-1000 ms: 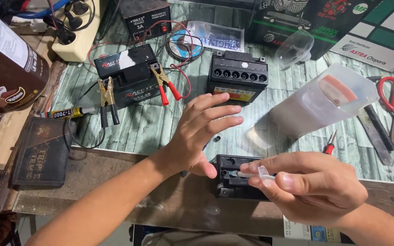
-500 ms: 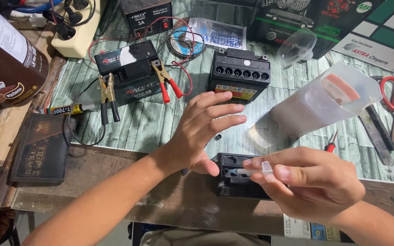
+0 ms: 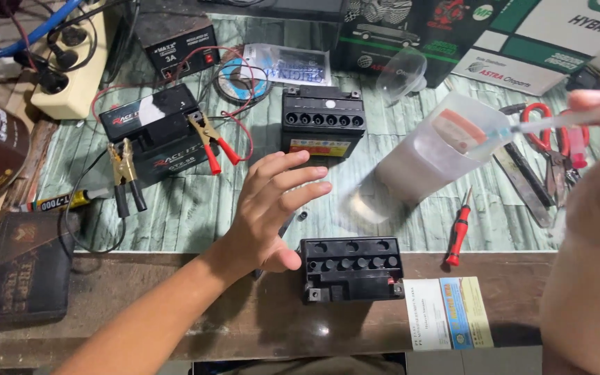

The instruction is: Filling the individual cells of a lead-acid battery with electrolyte using a syringe

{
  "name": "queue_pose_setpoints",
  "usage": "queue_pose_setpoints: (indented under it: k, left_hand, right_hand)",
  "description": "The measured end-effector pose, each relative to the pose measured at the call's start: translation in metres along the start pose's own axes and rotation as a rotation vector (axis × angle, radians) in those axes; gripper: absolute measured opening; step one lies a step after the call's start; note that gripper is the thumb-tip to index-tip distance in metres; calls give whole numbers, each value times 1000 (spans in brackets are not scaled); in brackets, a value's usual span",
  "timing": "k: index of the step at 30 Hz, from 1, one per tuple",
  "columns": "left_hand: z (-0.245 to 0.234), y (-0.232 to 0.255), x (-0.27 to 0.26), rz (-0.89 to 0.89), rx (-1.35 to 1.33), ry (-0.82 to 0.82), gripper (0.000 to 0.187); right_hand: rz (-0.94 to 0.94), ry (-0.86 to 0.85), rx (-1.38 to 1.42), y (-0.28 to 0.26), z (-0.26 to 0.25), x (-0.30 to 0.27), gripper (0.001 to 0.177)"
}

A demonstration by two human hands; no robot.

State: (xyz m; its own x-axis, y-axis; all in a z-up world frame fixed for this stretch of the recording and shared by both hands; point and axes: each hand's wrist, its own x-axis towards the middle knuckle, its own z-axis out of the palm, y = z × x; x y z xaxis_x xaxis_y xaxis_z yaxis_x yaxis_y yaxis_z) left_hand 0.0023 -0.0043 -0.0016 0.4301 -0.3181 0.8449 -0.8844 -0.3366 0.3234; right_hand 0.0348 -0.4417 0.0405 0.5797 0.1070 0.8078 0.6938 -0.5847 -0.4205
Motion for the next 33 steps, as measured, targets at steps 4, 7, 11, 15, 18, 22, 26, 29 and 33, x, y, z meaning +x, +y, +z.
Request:
queue_pose_setpoints:
  k: [4,7,11,15,18,22,26,29,33]
  left_hand:
    - [-4,2,4,-17,12,-19,83]
    - [-8,6,10,-7,62,4,74]
    - [-18,17,31,101,156,97,50]
    - [-20,32,74,105,224,54,25]
    - [-13,35,109,31,230,-19,16]
    - [9,28,143,-49,230,-65,14]
    - [36,25,165,-101,171,-76,30]
    - [48,24,166,-97,127,-64,28]
    - [47,19,159,-20,81,-37,8]
  right_hand:
    - [66,49,22,-87,60,49,31]
    - [-42,53,91,-98,74,67,35]
    - [-103,-113,59,-104,70,78,39]
    - [-30,-228,69,-104,67,85,42]
    - [-8,-267,67,-101,65,86,49]
    - [19,-308,114,-107,65,90,53]
    - [43,-345,163,-107,67,90,50]
    - [30,-351,164,-104,69,88,47]
    - [18,-346,134,-104,71,86,56]
